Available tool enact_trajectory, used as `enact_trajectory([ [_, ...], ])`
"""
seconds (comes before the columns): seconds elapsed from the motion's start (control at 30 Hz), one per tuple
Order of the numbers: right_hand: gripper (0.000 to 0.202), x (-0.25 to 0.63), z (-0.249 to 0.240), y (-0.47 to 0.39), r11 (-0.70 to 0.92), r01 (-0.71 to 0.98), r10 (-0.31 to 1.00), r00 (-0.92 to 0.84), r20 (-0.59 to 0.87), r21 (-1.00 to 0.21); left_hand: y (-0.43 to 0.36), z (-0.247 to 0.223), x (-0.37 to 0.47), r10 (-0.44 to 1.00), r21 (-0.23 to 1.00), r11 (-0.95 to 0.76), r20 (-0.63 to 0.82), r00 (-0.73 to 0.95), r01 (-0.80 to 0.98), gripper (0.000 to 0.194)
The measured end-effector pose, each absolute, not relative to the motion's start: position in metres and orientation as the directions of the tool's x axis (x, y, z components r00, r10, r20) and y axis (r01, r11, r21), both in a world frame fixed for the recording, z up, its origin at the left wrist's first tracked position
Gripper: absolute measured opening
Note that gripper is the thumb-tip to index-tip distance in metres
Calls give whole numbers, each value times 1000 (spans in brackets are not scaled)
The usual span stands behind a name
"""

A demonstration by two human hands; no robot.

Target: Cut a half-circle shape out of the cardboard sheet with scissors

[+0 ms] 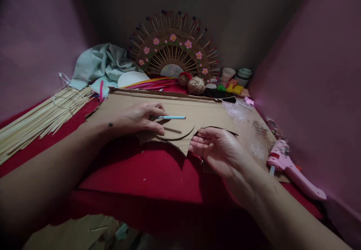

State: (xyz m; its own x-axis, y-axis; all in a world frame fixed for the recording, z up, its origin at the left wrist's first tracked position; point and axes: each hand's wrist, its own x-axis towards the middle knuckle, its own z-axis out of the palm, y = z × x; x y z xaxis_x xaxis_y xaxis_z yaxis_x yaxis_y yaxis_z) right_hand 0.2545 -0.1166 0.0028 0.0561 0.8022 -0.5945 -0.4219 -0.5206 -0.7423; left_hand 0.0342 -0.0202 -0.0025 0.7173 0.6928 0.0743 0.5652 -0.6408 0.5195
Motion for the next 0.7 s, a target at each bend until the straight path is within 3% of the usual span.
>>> enact_trajectory([
  [0.27, 12, 244, -13, -105, -602, -551, 774, -222, -593, -578, -20, 1, 27, 667, 561, -633, 45, 743, 534, 31],
  [0.5, 21, 237, -11, -95, -571, -665, 779, -254, -574, -481, -21, 2, 23, 678, 590, -605, 31, 734, 534, 34],
  [0.7, 20, 233, -19, -88, -488, -775, 817, -245, -522, -401, -25, 3, 25, 672, 524, -642, 33, 740, 559, 37],
])
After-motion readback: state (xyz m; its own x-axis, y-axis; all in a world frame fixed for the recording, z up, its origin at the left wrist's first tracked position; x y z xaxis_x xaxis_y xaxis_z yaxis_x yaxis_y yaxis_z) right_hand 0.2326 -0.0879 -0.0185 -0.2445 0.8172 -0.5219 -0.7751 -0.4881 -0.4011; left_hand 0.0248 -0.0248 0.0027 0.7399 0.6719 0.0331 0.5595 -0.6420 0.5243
